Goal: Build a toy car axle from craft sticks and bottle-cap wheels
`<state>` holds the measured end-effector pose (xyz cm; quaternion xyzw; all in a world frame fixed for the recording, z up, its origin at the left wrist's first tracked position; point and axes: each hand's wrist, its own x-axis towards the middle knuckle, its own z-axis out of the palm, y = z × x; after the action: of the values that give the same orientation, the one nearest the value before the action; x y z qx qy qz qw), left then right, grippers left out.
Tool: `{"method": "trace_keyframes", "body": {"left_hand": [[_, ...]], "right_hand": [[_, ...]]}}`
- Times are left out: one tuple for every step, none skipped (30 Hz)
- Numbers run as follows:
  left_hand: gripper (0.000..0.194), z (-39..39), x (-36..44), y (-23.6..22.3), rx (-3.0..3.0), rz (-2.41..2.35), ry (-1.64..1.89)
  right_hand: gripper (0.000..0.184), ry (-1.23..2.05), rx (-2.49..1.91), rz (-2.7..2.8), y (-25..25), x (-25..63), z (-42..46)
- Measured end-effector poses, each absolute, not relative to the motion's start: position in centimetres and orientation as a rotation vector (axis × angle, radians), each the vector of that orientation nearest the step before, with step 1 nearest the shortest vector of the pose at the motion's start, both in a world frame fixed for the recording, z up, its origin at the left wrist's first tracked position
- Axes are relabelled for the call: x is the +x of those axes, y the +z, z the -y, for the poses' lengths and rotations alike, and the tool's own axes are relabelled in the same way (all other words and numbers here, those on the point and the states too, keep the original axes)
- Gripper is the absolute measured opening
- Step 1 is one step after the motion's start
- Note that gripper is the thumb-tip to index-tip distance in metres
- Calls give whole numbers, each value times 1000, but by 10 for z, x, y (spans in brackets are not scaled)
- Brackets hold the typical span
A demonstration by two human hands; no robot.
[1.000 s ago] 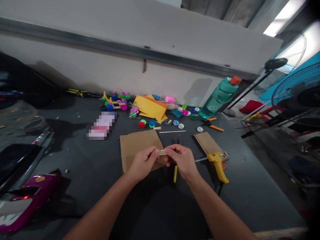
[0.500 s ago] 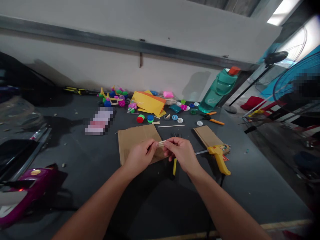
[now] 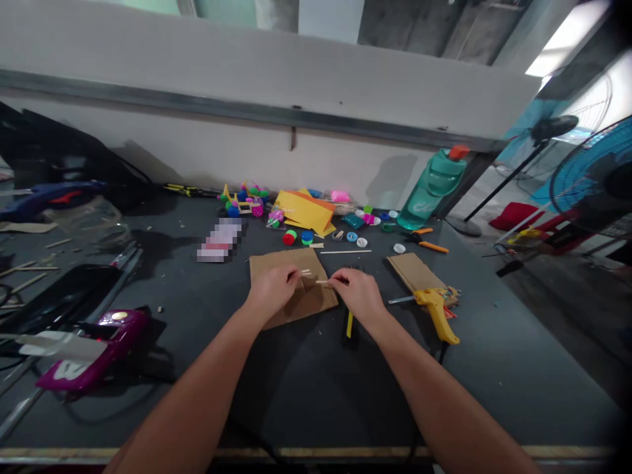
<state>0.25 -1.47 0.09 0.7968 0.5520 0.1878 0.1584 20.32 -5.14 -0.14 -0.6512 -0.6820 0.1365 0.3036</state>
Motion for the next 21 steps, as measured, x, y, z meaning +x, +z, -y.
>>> {"method": "trace_keyframes", "body": {"left_hand": [[28,14,2,0,2306,-1576,520],[28,14,1,-1,2326,-1577,509],[28,14,0,-1,2344,-1581,500],[28,14,-1,-2,2358,-1596,491],[28,13,-2,-2,2367,-1623,477],[28,12,-3,-2,2368,-1656,457],[28,12,-3,-2,2363,-1685,431],[29,11,-4,-2,2354,-1707,406],[29,11,-5,-2,2345,-1721,386],[30,10,-5,-1,2336,-1727,371],[30,10,-5,-1,2331,-1726,363],[30,10,-6,-1,2329,-1724,361],[30,10,-6,-1,2327,-1720,362],[29,10,-6,0,2324,-1717,364],[29,10,-6,0,2319,-1717,366],[29,10,-7,0,2310,-1717,372],[30,10,-7,0,2294,-1719,382],[30,10,-6,1,2269,-1716,397],[31,10,-6,2,2236,-1696,420],[32,9,-5,2,2196,-1654,454],[32,9,-4,3,2152,-1586,498]], "right_hand": [[10,284,-1724,1868,-2,202,52],[10,221,-1725,1917,-2,200,53],[11,168,-1729,1957,-2,197,54],[12,120,-1735,1994,-2,194,55],[13,76,-1741,2032,-2,190,56],[15,32,-1743,2069,-2,186,57],[16,-10,-1743,2106,-2,181,58],[18,-45,-1738,2140,-3,177,59],[19,-71,-1732,2168,-4,172,59],[19,-83,-1727,2189,-5,169,59],[19,-81,-1719,2206,-6,165,58],[18,-64,-1704,2219,-7,163,58],[17,-36,-1684,2229,-7,161,58],[17,-3,-1659,2233,-8,161,57],[16,30,-1634,2228,-8,161,57],[16,66,-1609,2215,-7,162,57],[15,103,-1588,2192,-6,164,58],[15,141,-1572,2155,-5,167,58],[14,182,-1560,2108,-4,171,59],[13,224,-1549,2049,-3,175,59],[12,266,-1537,1984,-2,179,60]]}}
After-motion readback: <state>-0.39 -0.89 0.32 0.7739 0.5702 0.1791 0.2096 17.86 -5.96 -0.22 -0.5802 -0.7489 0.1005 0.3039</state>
